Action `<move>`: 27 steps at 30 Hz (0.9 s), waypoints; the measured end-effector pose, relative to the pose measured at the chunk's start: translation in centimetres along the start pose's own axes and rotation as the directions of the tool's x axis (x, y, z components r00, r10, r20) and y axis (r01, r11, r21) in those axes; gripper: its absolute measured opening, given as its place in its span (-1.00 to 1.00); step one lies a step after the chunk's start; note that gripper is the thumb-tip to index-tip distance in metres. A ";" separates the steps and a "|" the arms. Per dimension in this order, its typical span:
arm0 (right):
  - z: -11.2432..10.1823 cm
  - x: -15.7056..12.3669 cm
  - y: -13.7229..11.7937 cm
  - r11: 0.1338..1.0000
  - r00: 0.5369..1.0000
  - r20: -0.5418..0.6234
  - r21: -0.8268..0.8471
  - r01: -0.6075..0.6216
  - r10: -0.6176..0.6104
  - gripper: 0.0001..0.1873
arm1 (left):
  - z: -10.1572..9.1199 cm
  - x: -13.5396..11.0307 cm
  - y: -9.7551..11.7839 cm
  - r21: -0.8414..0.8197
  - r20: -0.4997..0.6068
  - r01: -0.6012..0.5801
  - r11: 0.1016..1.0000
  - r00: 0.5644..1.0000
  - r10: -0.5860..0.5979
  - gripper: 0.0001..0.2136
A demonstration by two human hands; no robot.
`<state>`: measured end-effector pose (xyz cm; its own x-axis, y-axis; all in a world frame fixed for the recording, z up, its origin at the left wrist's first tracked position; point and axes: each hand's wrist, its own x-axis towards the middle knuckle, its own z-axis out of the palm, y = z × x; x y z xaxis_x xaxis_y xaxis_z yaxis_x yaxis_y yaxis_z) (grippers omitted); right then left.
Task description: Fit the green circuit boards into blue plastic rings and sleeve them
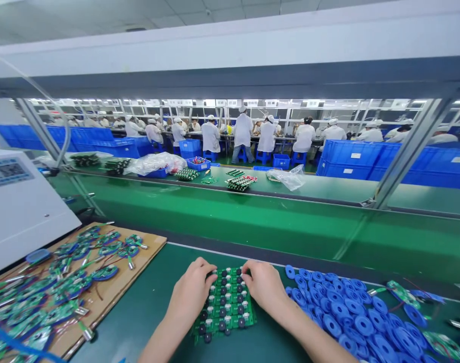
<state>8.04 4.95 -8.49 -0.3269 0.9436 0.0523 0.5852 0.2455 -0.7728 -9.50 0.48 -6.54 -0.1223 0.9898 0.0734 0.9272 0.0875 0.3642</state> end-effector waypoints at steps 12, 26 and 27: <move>-0.4 1.1 0.6 0.839 0.999 0.050 0.544 -0.011 -0.019 -0.78 | -0.4 1.2 0.8 0.212 0.038 0.074 0.974 0.996 -0.084 -0.88; 0.4 1.2 0.0 0.884 0.994 0.110 0.466 -0.043 -0.010 -0.75 | -1.7 -0.5 0.5 0.162 0.009 0.071 0.984 0.997 -0.073 -0.86; 0.9 1.2 -0.3 0.921 0.995 0.094 0.390 -0.018 -0.021 -0.84 | -1.6 -0.6 0.3 0.148 0.019 0.078 0.986 0.997 -0.081 -0.87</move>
<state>6.81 5.79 -8.73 -0.4075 0.9132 0.0085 0.2551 0.1228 -0.9591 -9.74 -0.30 -4.96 -0.1904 0.9814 0.0261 0.9570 0.1797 0.2276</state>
